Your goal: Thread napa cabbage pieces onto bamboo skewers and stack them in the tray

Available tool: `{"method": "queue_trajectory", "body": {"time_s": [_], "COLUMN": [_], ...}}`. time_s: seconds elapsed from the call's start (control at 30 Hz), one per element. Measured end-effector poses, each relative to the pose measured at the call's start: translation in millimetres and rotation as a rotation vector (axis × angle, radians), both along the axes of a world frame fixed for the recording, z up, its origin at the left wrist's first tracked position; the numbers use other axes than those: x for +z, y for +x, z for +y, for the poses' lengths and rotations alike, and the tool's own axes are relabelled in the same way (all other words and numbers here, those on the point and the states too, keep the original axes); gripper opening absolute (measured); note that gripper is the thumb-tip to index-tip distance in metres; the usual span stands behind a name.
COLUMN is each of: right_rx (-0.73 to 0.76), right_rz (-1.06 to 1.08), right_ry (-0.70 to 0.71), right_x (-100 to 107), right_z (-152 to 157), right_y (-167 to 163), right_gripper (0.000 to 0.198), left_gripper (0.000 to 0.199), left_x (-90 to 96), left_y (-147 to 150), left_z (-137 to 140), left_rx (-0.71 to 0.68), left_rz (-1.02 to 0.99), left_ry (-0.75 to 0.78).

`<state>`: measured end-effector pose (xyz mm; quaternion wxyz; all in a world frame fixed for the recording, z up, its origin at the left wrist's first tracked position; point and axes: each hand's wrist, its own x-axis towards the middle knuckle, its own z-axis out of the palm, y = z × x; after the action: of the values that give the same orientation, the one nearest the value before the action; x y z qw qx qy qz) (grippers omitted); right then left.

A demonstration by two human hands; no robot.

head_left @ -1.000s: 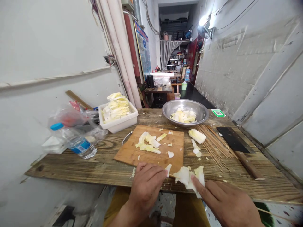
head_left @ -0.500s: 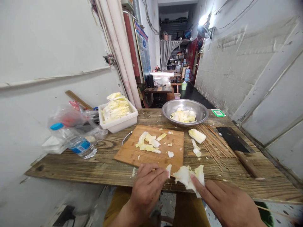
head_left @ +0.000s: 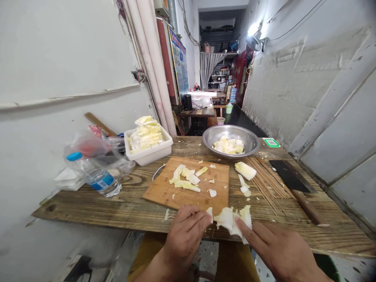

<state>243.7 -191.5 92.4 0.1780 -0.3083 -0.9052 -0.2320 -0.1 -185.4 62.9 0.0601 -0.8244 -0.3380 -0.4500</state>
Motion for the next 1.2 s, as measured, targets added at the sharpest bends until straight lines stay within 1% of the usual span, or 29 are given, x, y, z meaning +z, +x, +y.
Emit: {"method": "queue_trajectory", "body": {"time_s": [0.13, 0.3, 0.4, 0.47, 0.53, 0.6, 0.67, 0.7, 0.73, 0.77, 0.8, 0.9, 0.93, 1.0, 1.07, 1.1, 1.2], "right_rx": [0.051, 0.062, 0.094, 0.095, 0.08, 0.05, 0.0, -0.027, -0.049, -0.066, -0.078, -0.08, -0.061, -0.006, 0.045, 0.048, -0.026], "right_rz": [-0.019, -0.027, 0.022, 0.06, 0.077, 0.108, 0.193, 0.26, 0.341, 0.427, 0.516, 0.747, 0.81, 0.926, 1.027, 1.072, 1.183], "right_ry": [-0.11, -0.146, -0.156, -0.161, -0.177, -0.218, -0.285, -0.332, -0.394, -0.475, -0.579, -0.983, -1.112, -1.319, -1.458, -1.519, -1.741], "right_x": [-8, -18, -18, -17, -18, -22, -28, -31, -34, -35, -36, -32, -31, -31, -34, -38, -51], "right_z": [3, 8, 10, 11, 12, 14, 17, 19, 21, 23, 25, 32, 34, 38, 40, 40, 38], "right_y": [3, 2, -4, -6, -4, 1, 6, 8, 9, 8, 6, -7, -11, -18, -22, -22, -21], "right_gripper": [0.046, 0.047, 0.045, 0.043, 0.04, 0.038, 0.037, 0.036, 0.035, 0.033, 0.031, 0.029, 0.029, 0.031, 0.032, 0.033, 0.032], "left_gripper": [0.019, 0.018, 0.017, 0.016, 0.017, 0.026, 0.037, 0.038, 0.037, 0.036, 0.039, 0.057, 0.058, 0.051, 0.041, 0.038, 0.038], "left_x": [-0.5, -5.6, -1.9, 7.4, 20.1, 30.7, 33.6, 31.4, 27.1, 21.0, 14.0, -5.7, -10.2, -15.5, -17.6, -18.5, -23.6], "left_y": [1, 4, 7, 6, 1, -7, -16, -19, -22, -23, -22, -14, -10, -4, 0, 0, -2], "left_z": [1, 1, -1, -1, -1, -1, -1, 0, 0, 0, 1, 4, 5, 7, 9, 11, 16], "left_rx": [-0.05, -0.059, -0.067, -0.003, 0.1, 0.184, 0.28, 0.327, 0.363, 0.381, 0.381, 0.301, 0.26, 0.171, 0.111, 0.095, 0.045], "left_rz": [-0.017, 0.0, 0.037, 0.083, 0.15, 0.181, 0.063, -0.032, -0.123, -0.181, -0.2, -0.178, -0.198, -0.289, -0.401, -0.454, -0.589], "left_ry": [-0.01, -0.052, -0.051, -0.021, 0.01, 0.033, 0.061, 0.059, 0.033, -0.033, -0.139, -0.569, -0.702, -0.898, -1.013, -1.05, -1.146]}}
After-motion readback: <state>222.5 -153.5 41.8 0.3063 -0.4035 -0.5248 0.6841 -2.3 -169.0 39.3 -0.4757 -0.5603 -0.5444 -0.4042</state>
